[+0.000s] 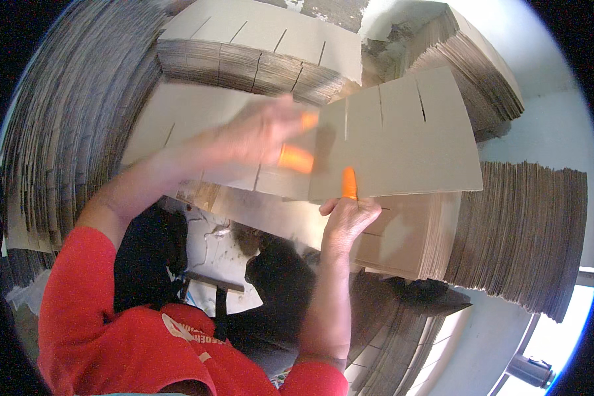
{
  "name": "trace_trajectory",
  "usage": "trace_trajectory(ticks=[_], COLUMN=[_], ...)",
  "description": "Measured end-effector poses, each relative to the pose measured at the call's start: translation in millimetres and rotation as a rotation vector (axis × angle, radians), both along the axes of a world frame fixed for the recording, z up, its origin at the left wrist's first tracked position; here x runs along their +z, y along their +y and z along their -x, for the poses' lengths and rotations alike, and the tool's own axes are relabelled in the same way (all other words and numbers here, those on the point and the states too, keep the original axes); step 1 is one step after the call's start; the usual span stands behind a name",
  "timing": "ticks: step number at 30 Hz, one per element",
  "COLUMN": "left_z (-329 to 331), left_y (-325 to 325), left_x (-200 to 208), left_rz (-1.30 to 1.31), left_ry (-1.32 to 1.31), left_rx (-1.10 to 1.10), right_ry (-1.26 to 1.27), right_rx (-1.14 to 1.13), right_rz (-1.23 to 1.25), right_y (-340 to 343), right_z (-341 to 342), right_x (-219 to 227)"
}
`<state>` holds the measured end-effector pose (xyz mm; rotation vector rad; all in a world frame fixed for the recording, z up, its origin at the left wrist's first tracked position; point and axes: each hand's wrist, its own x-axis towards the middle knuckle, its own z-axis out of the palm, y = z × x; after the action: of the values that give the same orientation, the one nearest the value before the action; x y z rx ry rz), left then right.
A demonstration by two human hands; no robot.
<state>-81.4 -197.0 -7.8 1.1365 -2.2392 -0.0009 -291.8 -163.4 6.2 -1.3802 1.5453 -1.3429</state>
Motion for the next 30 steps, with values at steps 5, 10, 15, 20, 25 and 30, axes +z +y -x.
trace_trajectory(ticks=[5, 10, 15, 20, 25, 30], left_z=[-73.7, -72.7, -72.7, -95.2, -77.2, -57.1], left_y=[-121.2, -146.3, -140.4, -165.0, -146.2, -112.0], left_x=[-17.3, -9.2, -3.2, -24.1, -9.4, -5.0], left_rz=[0.36, -0.019, 0.064, 0.028, 0.267, 0.427], left_ry=[-0.138, -0.659, -0.451, -0.178, -0.355, -0.633], left_rx=[0.587, 0.341, 0.357, 0.451, 0.256, 0.195], right_ry=[-0.014, -0.032, -0.021, 0.047, -0.023, -0.02], right_rx=[0.132, 0.096, 0.14, 0.182, 0.093, 0.099], right_rz=[-0.012, -0.042, -0.017, -0.019, -0.045, -0.027], right_y=[1.7, 0.2, 0.9, 1.6, 1.4, 3.2], right_z=[-12.9, -11.4, -11.8, -9.2, -3.3, -5.1], right_x=[-8.7, -1.2, -4.6, -8.2, -6.7, -1.3])
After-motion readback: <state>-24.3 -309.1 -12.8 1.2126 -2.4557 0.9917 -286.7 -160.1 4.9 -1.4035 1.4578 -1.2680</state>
